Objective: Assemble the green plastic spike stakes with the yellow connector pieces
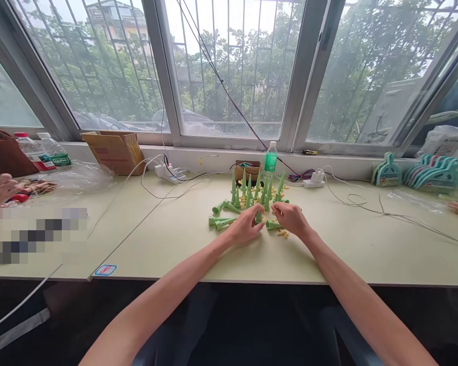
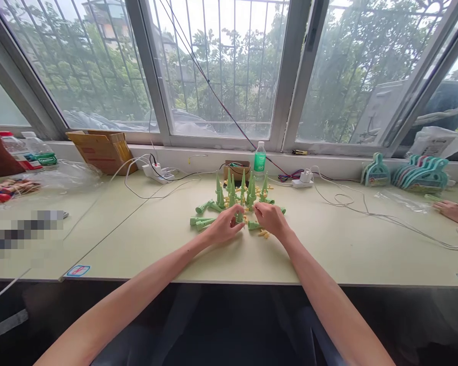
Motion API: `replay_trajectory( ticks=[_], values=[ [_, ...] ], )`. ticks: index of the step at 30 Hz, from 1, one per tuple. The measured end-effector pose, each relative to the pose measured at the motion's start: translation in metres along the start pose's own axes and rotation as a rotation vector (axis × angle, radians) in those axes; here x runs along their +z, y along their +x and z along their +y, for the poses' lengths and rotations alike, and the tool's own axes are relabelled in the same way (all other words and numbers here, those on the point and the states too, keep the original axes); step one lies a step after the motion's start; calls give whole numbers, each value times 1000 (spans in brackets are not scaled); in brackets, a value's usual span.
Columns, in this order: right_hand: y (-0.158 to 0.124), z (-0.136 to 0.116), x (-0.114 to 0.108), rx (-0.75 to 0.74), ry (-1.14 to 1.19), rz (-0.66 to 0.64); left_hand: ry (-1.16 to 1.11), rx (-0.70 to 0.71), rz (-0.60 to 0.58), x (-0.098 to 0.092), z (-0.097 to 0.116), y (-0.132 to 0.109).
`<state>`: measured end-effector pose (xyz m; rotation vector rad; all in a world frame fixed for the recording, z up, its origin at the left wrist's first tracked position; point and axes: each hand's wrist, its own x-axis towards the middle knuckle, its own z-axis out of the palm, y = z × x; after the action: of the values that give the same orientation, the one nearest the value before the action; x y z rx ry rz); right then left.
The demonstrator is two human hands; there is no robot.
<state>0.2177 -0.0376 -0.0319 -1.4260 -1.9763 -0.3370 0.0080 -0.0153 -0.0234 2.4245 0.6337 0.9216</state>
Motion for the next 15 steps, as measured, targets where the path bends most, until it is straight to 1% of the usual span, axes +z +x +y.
replay_trajectory(
  ticks=[2, 9, 15],
  values=[
    [-5, 6, -4, 12, 40, -5, 1, 1, 3, 1, 1, 0],
    [-5, 23, -15, 95, 135, -155, 3, 5, 4, 0, 4, 0],
    [-4, 28, -17, 153, 224, -191, 14, 7, -10, -2, 5, 1]
  ],
)
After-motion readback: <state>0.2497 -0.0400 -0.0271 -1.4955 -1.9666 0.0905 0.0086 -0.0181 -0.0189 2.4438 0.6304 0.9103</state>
